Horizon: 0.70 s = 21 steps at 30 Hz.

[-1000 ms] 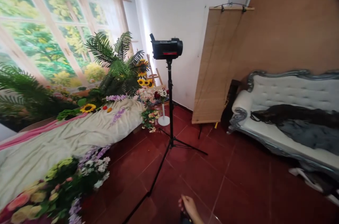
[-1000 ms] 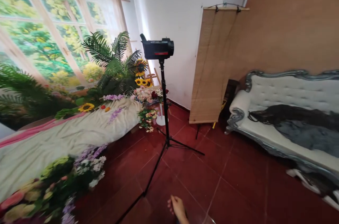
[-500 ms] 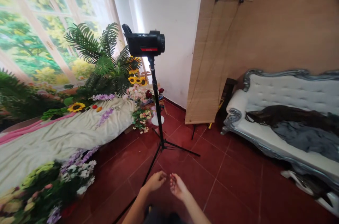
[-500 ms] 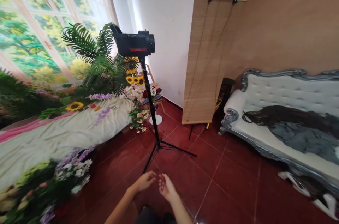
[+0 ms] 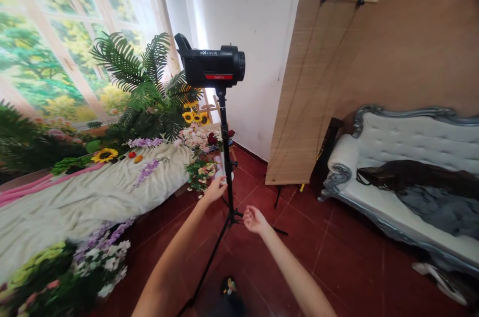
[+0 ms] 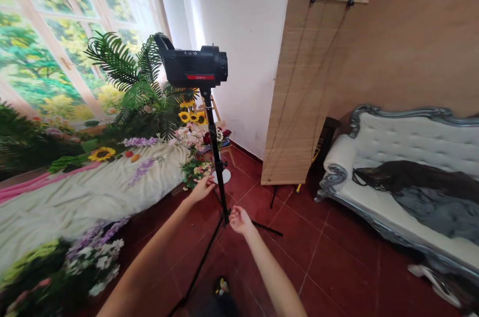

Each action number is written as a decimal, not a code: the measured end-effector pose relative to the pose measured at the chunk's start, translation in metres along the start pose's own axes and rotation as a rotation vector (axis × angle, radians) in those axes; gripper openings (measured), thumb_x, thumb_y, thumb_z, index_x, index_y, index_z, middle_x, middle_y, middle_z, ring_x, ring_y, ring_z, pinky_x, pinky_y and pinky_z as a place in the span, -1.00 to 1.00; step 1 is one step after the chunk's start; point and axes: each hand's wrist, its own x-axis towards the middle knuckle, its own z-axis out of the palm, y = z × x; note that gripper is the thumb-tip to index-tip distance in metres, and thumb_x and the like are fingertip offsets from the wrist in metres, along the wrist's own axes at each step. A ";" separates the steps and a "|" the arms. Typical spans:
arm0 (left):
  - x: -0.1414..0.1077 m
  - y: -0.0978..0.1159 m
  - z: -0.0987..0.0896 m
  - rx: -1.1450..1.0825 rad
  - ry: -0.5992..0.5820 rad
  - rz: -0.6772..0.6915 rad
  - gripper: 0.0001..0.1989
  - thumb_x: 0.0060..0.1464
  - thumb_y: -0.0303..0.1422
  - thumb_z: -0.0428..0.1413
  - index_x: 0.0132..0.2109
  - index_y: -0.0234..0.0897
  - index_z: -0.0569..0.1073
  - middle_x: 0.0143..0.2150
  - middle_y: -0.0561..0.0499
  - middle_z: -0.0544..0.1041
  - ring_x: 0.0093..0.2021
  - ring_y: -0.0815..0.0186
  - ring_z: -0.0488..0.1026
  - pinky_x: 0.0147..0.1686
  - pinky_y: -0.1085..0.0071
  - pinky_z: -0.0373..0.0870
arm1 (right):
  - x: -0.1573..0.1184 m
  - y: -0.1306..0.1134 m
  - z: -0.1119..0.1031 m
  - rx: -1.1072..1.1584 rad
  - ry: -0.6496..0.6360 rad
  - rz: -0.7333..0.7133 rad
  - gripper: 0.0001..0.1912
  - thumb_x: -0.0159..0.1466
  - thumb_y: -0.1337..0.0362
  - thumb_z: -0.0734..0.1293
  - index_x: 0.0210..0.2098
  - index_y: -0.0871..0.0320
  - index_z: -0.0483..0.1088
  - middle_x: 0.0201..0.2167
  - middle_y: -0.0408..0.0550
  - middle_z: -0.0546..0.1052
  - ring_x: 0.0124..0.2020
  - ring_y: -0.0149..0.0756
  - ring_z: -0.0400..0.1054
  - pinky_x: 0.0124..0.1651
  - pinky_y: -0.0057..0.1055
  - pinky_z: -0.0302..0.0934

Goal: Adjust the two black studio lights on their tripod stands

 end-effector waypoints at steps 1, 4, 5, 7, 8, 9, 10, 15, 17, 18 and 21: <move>0.019 -0.001 -0.005 -0.028 0.056 0.006 -0.62 -0.02 -0.35 0.12 -0.01 -0.32 0.34 -0.10 -0.14 0.46 -0.15 0.28 0.44 -0.08 0.27 0.38 | 0.008 -0.013 0.019 -0.064 -0.035 -0.020 -0.67 0.30 0.30 0.13 -0.60 0.18 0.21 -0.74 -0.24 0.25 -0.73 -0.55 0.08 -0.68 -0.67 -0.10; 0.071 0.000 -0.021 -0.122 0.206 -0.018 -0.56 -0.01 -0.36 0.13 0.04 -0.33 0.27 0.02 -0.22 0.40 0.01 0.22 0.39 0.03 0.20 0.34 | 0.033 -0.048 0.074 -0.261 -0.167 -0.120 -0.71 0.29 0.30 0.11 -0.55 0.17 0.23 -0.70 -0.23 0.26 -0.71 -0.53 0.06 -0.69 -0.66 -0.13; 0.087 0.001 -0.025 -0.153 0.239 -0.025 -0.55 0.00 -0.36 0.12 0.05 -0.34 0.25 0.05 -0.23 0.38 0.05 0.22 0.38 0.05 0.19 0.32 | 0.042 -0.058 0.091 -0.320 -0.215 -0.156 -0.71 0.29 0.30 0.11 -0.54 0.17 0.24 -0.69 -0.23 0.26 -0.70 -0.53 0.05 -0.70 -0.66 -0.14; 0.115 0.005 -0.032 -0.207 0.258 -0.012 -0.56 0.02 -0.36 0.11 0.06 -0.34 0.23 0.07 -0.25 0.37 0.07 0.23 0.36 0.09 0.17 0.30 | 0.059 -0.074 0.117 -0.440 -0.282 -0.215 -0.71 0.30 0.29 0.10 -0.54 0.17 0.22 -0.69 -0.23 0.24 -0.71 -0.53 0.01 -0.70 -0.66 -0.15; 0.126 0.007 -0.033 -0.233 0.246 0.008 -0.57 0.03 -0.36 0.10 0.05 -0.34 0.23 0.07 -0.25 0.37 0.08 0.23 0.36 0.10 0.16 0.29 | 0.067 -0.081 0.127 -0.500 -0.291 -0.237 -0.70 0.30 0.29 0.09 -0.55 0.17 0.22 -0.69 -0.24 0.23 -0.71 -0.52 -0.02 -0.70 -0.66 -0.16; 0.135 0.009 -0.034 -0.258 0.221 0.033 -0.58 0.04 -0.36 0.09 0.04 -0.34 0.23 0.07 -0.25 0.37 0.08 0.23 0.36 0.11 0.16 0.28 | 0.075 -0.087 0.135 -0.553 -0.286 -0.252 -0.70 0.30 0.29 0.09 -0.56 0.16 0.20 -0.70 -0.24 0.22 -0.72 -0.52 -0.04 -0.70 -0.65 -0.18; 0.142 0.011 -0.033 -0.283 0.193 0.057 -0.60 0.05 -0.36 0.09 0.04 -0.34 0.23 0.07 -0.25 0.38 0.08 0.24 0.36 0.11 0.16 0.28 | 0.082 -0.093 0.140 -0.590 -0.273 -0.262 -0.69 0.29 0.29 0.09 -0.57 0.16 0.19 -0.71 -0.24 0.21 -0.73 -0.52 -0.06 -0.71 -0.65 -0.20; 0.150 0.003 -0.020 -0.344 0.130 0.074 -0.58 0.05 -0.34 0.08 0.06 -0.29 0.20 0.08 -0.22 0.38 0.09 0.24 0.36 0.09 0.19 0.29 | 0.109 -0.117 0.151 -0.588 -0.211 -0.252 -0.61 0.32 0.34 0.00 -0.63 0.14 0.12 -0.77 -0.28 0.14 -0.78 -0.53 -0.17 -0.71 -0.65 -0.28; 0.148 -0.005 -0.015 -0.322 0.125 0.061 -0.58 0.06 -0.32 0.08 0.05 -0.30 0.21 0.06 -0.21 0.40 0.06 0.24 0.38 0.08 0.19 0.29 | 0.115 -0.124 0.152 -0.585 -0.192 -0.234 -0.58 0.33 0.34 -0.03 -0.66 0.13 0.07 -0.80 -0.30 0.09 -0.79 -0.54 -0.22 -0.71 -0.65 -0.30; 0.147 -0.009 -0.013 -0.306 0.125 0.055 -0.59 0.06 -0.31 0.08 0.04 -0.30 0.22 0.03 -0.19 0.42 0.04 0.24 0.39 0.07 0.19 0.30 | 0.118 -0.126 0.152 -0.587 -0.185 -0.224 -0.57 0.33 0.34 -0.03 -0.66 0.12 0.06 -0.80 -0.31 0.07 -0.79 -0.54 -0.24 -0.71 -0.65 -0.31; 0.146 -0.018 -0.006 -0.255 0.121 0.017 -0.67 0.06 -0.27 0.08 -0.03 -0.29 0.30 -0.09 -0.12 0.48 -0.07 0.26 0.44 -0.01 0.25 0.34 | 0.124 -0.131 0.152 -0.599 -0.172 -0.197 -0.58 0.33 0.34 0.00 -0.67 0.12 0.03 -0.80 -0.33 0.05 -0.79 -0.55 -0.25 -0.71 -0.65 -0.31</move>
